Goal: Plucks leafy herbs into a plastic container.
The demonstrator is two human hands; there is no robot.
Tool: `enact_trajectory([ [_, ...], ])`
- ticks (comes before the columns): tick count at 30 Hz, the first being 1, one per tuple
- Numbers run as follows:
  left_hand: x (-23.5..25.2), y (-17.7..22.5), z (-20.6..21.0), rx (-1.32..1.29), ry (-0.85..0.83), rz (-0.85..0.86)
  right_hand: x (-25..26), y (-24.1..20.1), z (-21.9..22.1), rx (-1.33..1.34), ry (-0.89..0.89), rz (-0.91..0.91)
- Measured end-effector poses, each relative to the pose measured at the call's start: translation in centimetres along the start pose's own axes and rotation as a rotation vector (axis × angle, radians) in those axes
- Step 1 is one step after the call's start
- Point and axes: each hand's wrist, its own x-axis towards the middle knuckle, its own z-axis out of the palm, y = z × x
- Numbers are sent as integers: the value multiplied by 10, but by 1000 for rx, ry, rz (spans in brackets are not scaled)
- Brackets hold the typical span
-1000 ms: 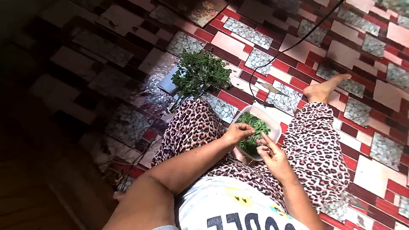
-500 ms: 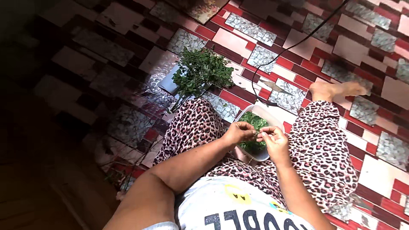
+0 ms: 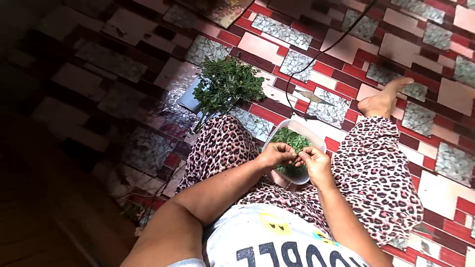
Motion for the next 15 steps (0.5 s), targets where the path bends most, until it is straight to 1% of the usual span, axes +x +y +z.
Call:
enact_trajectory([
  [3,2,-2,1,7,6,-32,2,0,-3,27,85,68],
  [6,1,-1,0,-24,10,-58,5,3,-11,12,78,105],
  [9,0,0,0,-43,13,-75,6,8,-16,48,18,92],
  [12,0,1,2,-21,10,-96,5,8,-14,81,10,75],
  [15,1,-1,2,0,-10,-101,6,11,-12,34,26,29],
])
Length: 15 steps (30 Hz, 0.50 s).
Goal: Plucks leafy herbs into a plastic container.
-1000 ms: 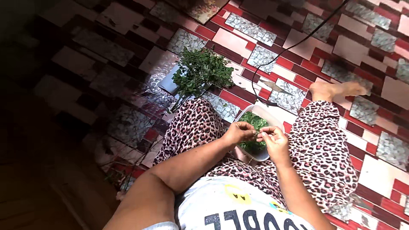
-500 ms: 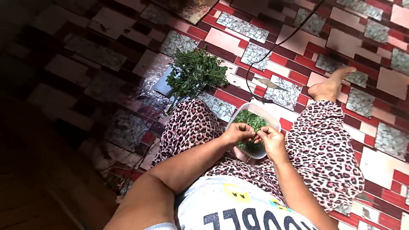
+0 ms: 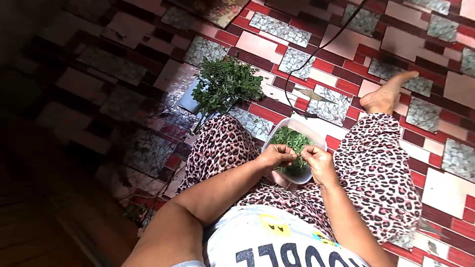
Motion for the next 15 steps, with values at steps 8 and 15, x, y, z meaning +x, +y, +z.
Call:
enact_trajectory([
  [8,0,1,-2,12,-15,-8,4,0,-4,-23,-8,163],
  [15,1,0,-2,18,-29,-12,4,-1,-2,53,-4,152],
])
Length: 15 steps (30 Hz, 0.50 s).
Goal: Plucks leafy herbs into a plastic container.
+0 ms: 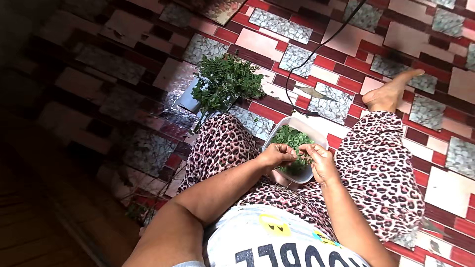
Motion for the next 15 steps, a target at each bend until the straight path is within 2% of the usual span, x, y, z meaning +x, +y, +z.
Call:
enact_trajectory([
  [5,2,-3,-2,94,3,53,-6,-2,5,-201,-119,-194],
  [9,3,-5,-1,129,-13,85,-2,3,6,-147,16,-337],
  [11,2,-3,0,80,-12,64,2,-1,-4,-155,54,-314],
  [15,0,4,1,-45,-16,33,0,-10,-18,-153,33,-31],
])
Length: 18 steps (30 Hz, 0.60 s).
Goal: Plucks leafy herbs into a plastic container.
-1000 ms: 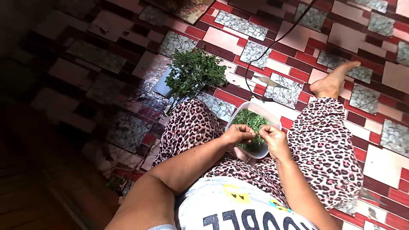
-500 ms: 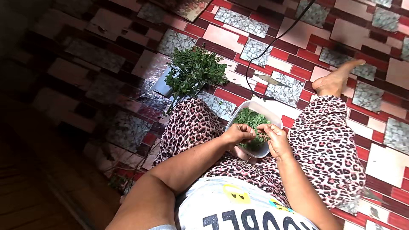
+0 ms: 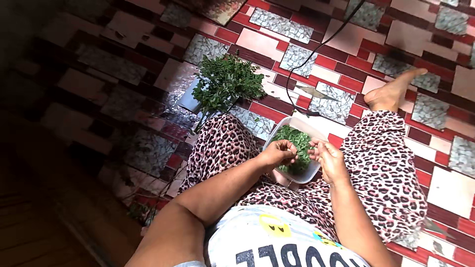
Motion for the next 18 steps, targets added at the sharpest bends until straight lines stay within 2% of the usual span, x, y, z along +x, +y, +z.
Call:
enact_trajectory([
  [3,1,4,2,-36,16,-23,-8,-7,4,101,-52,65],
  [9,3,1,2,-21,-43,-49,-4,2,15,132,1,-225],
  [11,3,1,1,-33,-41,-34,-2,4,15,110,22,-267],
  [13,3,1,1,-46,-19,-16,-2,5,13,116,48,-202],
  [15,4,2,1,-63,10,-6,-5,2,12,165,73,-61],
  [18,3,3,2,-86,36,5,-11,-5,12,227,-18,139],
])
